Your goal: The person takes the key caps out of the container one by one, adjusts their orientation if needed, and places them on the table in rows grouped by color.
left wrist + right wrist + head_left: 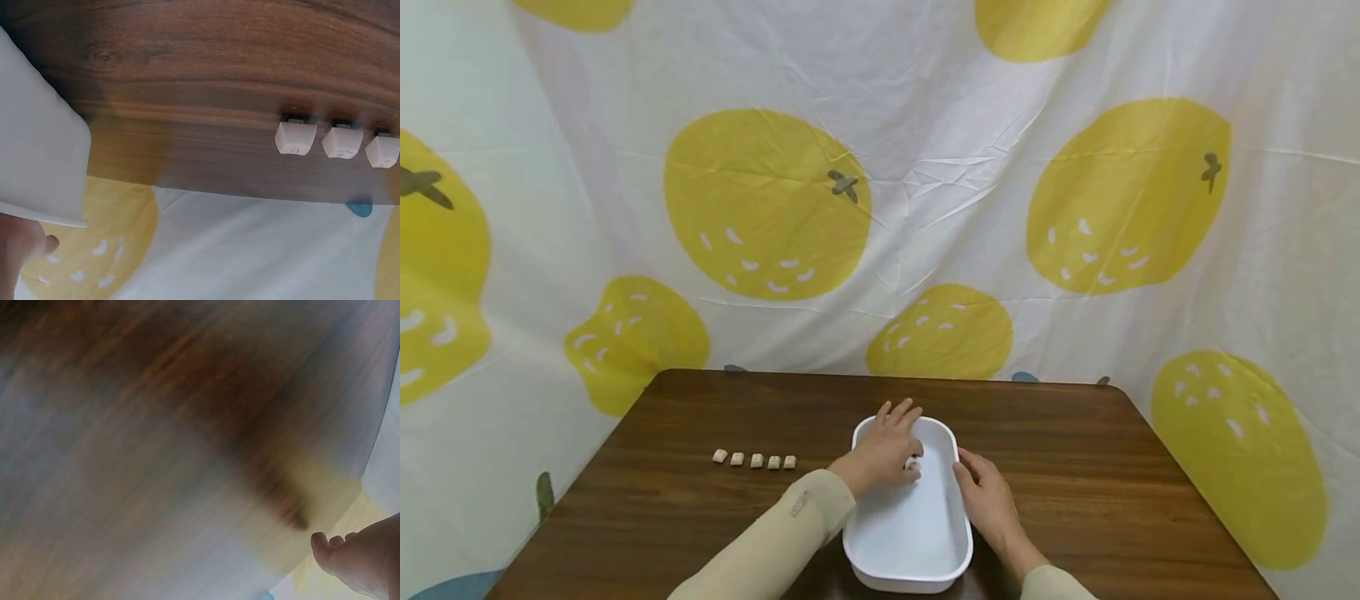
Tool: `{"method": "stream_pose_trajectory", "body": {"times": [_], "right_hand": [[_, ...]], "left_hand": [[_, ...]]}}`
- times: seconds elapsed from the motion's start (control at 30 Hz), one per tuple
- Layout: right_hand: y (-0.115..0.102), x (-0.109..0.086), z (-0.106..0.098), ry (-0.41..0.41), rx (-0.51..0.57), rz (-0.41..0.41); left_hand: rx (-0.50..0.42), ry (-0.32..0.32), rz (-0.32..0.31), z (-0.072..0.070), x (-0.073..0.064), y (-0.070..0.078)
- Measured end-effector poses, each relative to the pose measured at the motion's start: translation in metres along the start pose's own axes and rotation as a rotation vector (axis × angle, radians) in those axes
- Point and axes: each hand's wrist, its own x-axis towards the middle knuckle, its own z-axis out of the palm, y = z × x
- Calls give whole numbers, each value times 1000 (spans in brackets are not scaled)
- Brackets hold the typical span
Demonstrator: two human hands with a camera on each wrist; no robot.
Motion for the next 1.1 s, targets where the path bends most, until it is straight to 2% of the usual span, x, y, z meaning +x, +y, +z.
{"method": "stream_pose_trajectory", "body": {"times": [0.23,0.4,0.57,0.83,1.1], "right_hand": [[1,1,0,6,-2,2],[2,1,0,-3,-6,13],[3,1,1,-3,-14,10],[2,1,1,7,-9,-4],[1,1,0,-7,-9,16]], "left_hand": [[33,-59,-36,-3,-1,-2],[33,-44,-21,-4,-2,-1],[87,-29,5,-5,-2,0],[163,-45,7,2,2,1],[172,21,38,2,4,5]]}}
